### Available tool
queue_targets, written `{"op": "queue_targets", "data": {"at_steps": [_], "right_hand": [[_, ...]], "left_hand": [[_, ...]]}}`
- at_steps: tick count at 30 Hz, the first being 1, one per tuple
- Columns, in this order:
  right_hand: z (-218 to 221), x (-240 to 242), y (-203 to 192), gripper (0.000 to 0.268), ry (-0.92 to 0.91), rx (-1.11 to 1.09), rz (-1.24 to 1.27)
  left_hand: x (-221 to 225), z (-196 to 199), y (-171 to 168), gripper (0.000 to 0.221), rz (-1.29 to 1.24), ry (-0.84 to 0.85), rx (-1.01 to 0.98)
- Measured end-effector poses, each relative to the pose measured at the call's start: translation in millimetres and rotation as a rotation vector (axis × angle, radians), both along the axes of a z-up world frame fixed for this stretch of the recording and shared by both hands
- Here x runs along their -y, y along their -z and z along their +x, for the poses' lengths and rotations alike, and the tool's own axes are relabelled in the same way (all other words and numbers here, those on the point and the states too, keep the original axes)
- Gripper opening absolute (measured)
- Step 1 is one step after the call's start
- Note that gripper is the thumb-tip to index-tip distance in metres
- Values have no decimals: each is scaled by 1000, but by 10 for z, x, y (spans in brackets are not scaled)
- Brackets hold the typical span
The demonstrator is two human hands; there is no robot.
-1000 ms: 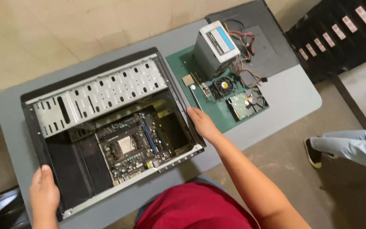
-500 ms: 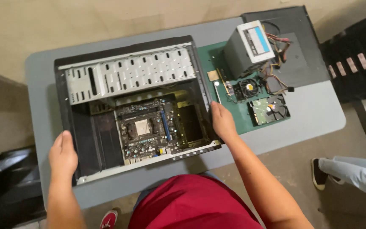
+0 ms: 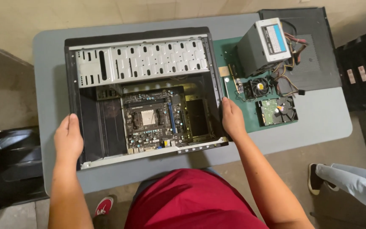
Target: Removing a motherboard from a computer case by unscrewing it and disconnecting cables
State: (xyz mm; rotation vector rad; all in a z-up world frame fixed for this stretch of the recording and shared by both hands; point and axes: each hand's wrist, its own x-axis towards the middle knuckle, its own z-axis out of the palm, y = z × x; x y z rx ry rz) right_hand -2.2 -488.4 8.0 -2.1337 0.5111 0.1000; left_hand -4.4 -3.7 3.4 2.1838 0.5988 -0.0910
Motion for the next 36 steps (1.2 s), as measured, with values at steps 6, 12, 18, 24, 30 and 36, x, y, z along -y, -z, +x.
{"op": "queue_targets", "data": {"at_steps": [6,12,18,24,30,36], "right_hand": [[-2,-4,-37,52,-10,-2,-36],[4,32,24,52,19,9,-29],[-119,-334,-420,46,-432,551,-728],[-62,-181,-137,27,-601,235,-904],[48,-313,-489,72,-224,197,-632],[119,-171,-234,62,-144,-83,-387]], "left_hand": [[150,-3,-191,61,59,-19,-17],[137,11,-145,64,4,-25,22],[-94,-13,371,56,-5,-33,-10],[48,59,-17,62,-47,-41,-53],[245,-33,-410,64,-50,-45,-139],[192,-40,-337,61,-4,-22,-110]]}}
